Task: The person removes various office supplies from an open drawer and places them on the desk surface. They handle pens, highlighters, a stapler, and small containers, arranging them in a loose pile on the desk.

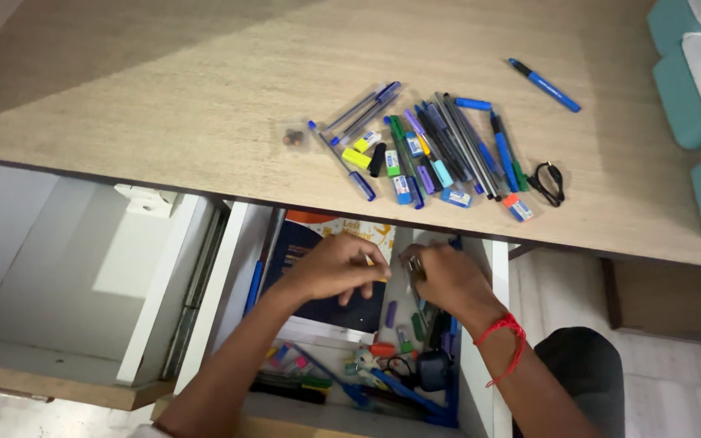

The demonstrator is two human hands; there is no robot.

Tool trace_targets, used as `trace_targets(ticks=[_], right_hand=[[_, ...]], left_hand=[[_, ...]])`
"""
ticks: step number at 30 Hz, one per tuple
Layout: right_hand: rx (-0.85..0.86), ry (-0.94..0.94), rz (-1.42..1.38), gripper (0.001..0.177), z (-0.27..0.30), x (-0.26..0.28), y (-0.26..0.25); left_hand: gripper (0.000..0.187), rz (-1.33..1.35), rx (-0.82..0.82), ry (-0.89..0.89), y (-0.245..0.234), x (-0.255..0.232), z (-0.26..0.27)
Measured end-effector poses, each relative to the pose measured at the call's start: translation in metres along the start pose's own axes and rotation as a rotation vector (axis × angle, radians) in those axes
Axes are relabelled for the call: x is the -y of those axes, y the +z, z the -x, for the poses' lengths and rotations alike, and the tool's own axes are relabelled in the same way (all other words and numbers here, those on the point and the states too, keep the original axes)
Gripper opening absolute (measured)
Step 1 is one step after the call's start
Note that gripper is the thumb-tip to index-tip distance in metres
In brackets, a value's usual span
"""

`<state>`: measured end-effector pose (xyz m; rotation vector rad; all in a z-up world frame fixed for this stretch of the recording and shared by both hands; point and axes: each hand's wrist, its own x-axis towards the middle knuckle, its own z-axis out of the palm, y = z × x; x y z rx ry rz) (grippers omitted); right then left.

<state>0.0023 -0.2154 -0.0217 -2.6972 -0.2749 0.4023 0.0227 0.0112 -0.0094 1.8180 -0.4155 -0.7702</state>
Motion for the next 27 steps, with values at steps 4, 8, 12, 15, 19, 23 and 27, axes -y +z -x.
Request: trace_targets(ticks=[4,8,12,15,19,23,27], right_hand=[[0.102,0.008,0.165,0.076,-0.002,-0.004,0.007],[0.257,0.072,0.184,0.083,0.001,0.000,0.007],[0.255,0.073,0.200,0.087,0.000,0.004,0.005],[0.238,0.054,0.167,0.081,-0.002,0.000,0.008],[0.192,0.063,0.170,0.046,-0.003,-0.005,0.014],[0.218,0.103,0.159,0.027,-0.002,-0.008,0.019],[0.237,0.124,0.170,0.026,0.000,-0.009,0.019]], left_hand=[[0.029,-0.095,-0.035,-0.095,0.013,0.006,-0.002],[0.029,-0.159,-0.035,-0.134,0.017,0.009,-0.004],[0.029,-0.152,-0.046,-0.135,0.017,0.011,-0.004],[0.029,-0.156,-0.065,-0.104,0.014,0.012,-0.004],[0.032,-0.139,-0.070,-0.090,0.013,0.012,-0.004],[0.033,-0.162,-0.069,-0.123,0.012,0.012,-0.004],[0.034,-0.164,-0.065,-0.092,0.012,0.011,-0.004]])
